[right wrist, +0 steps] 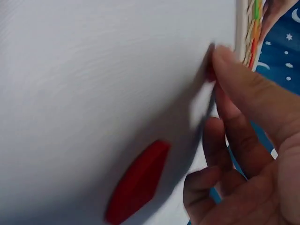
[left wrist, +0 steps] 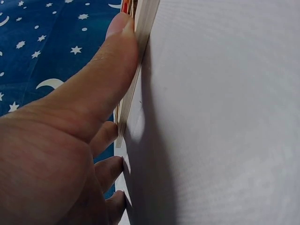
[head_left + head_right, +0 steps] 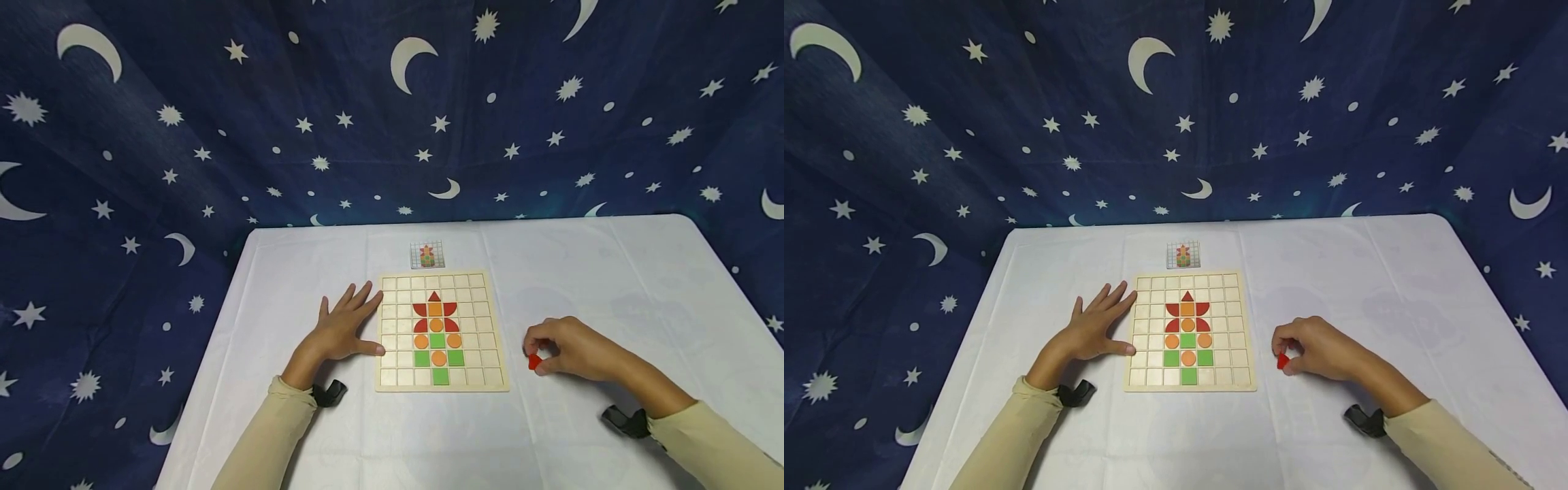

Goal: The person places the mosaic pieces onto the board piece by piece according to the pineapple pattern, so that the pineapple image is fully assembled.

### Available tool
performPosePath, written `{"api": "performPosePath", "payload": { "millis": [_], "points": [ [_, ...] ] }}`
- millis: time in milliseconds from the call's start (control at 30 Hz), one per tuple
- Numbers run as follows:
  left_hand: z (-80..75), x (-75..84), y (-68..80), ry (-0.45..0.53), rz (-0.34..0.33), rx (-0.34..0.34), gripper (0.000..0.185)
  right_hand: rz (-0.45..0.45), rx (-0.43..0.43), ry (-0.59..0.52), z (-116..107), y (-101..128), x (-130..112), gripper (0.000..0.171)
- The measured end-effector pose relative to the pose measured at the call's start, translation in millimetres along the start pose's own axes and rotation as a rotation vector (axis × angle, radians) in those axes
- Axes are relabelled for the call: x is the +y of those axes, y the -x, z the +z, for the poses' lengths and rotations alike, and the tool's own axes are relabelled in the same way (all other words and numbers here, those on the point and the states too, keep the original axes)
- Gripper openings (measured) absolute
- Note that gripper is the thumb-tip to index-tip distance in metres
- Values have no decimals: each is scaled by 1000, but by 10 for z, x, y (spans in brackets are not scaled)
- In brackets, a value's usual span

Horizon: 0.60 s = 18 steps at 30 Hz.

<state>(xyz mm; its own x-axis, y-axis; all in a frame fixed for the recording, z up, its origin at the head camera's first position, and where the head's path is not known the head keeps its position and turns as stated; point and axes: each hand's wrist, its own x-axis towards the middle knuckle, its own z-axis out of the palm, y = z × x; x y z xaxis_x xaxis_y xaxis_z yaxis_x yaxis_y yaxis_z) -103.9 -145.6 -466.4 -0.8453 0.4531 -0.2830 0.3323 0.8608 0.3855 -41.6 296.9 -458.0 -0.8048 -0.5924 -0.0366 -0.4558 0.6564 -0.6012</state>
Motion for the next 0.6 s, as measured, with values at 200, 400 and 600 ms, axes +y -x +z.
{"api": "performPosePath", "payload": {
  "millis": [200,400,600],
  "points": [
    [-1,-4,5,-1,0,3,113,28,45,-212,139,-131,-151,21],
    [3,-9,1,-10,-3,3,113,147,40,-345,336,-309,-403,14],
    [13,-9,-4,-6,-5,3,113,192,23,-374,522,-425,-577,15]
  ]
}}
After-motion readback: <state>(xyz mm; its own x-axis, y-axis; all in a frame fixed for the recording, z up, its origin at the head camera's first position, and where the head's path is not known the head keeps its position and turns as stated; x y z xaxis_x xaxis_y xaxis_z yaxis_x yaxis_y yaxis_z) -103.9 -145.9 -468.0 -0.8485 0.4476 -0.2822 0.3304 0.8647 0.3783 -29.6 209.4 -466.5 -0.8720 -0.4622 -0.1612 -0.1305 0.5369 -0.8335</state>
